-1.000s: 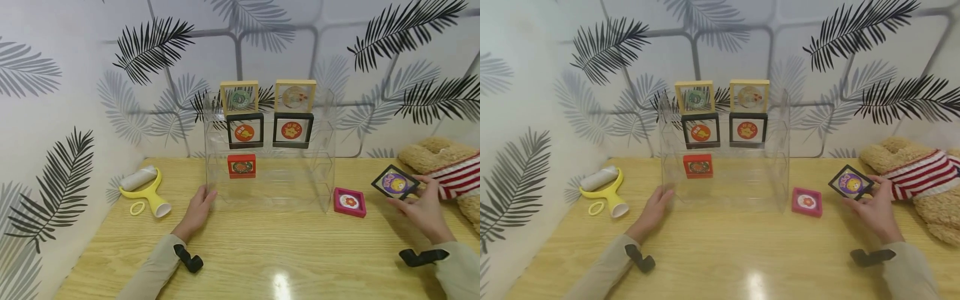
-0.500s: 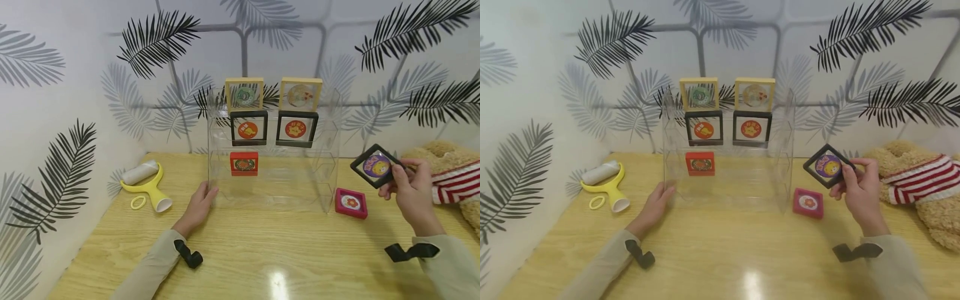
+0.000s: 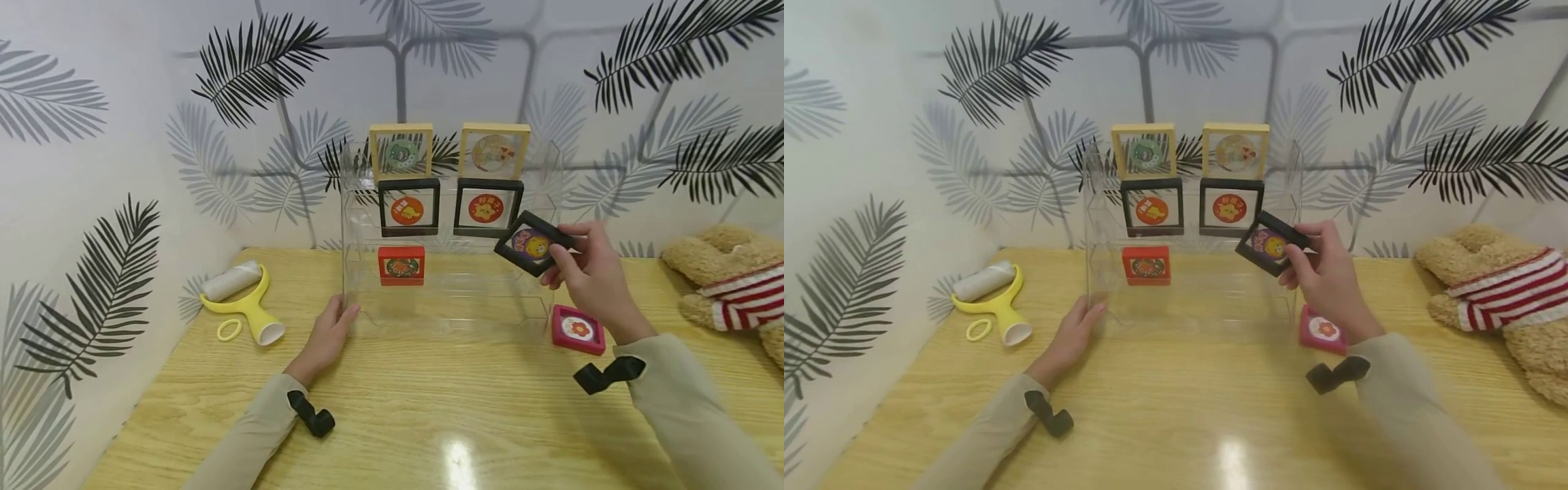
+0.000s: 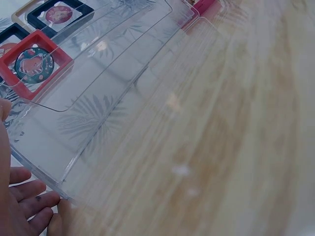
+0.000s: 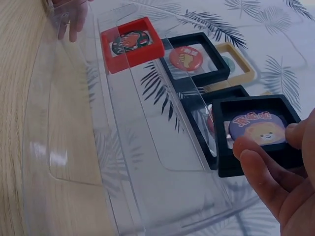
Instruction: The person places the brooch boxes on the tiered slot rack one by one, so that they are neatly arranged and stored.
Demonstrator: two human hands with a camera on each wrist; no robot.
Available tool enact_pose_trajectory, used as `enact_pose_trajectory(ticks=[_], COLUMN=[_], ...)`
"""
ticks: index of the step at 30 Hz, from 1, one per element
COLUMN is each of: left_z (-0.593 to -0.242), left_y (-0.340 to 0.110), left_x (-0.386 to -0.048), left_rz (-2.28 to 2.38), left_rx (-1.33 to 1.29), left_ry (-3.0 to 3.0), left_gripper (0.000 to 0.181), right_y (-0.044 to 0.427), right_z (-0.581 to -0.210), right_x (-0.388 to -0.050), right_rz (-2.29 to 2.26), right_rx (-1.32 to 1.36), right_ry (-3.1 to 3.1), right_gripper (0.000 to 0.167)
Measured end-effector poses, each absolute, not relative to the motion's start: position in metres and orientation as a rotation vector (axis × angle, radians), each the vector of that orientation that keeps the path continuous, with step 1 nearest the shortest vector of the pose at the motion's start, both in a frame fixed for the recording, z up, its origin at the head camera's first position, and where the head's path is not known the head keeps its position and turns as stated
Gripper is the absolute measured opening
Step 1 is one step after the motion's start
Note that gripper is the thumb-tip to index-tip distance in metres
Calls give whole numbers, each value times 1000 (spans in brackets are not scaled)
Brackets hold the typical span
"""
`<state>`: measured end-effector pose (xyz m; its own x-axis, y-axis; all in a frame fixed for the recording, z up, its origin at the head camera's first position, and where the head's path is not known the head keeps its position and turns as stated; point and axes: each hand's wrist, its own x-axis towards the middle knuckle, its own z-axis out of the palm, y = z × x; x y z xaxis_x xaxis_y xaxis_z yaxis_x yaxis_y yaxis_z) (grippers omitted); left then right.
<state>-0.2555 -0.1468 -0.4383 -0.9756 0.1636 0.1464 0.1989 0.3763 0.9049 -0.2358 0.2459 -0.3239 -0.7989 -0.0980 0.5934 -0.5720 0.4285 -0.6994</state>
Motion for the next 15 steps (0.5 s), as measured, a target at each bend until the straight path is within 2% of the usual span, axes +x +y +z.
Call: enact_pose_trajectory(ticks=[15], left_z=[-438], left_y=[-147], left_x=[-256], left_rz=[-1702], left_rx=[-343], left_ry=[-2575], left_gripper=[50], right_y=[196], right_z=[-329], right_x=[-258], right_rz=[1042], right_rx=[764], right_ry=[-2278], right_gripper=[23])
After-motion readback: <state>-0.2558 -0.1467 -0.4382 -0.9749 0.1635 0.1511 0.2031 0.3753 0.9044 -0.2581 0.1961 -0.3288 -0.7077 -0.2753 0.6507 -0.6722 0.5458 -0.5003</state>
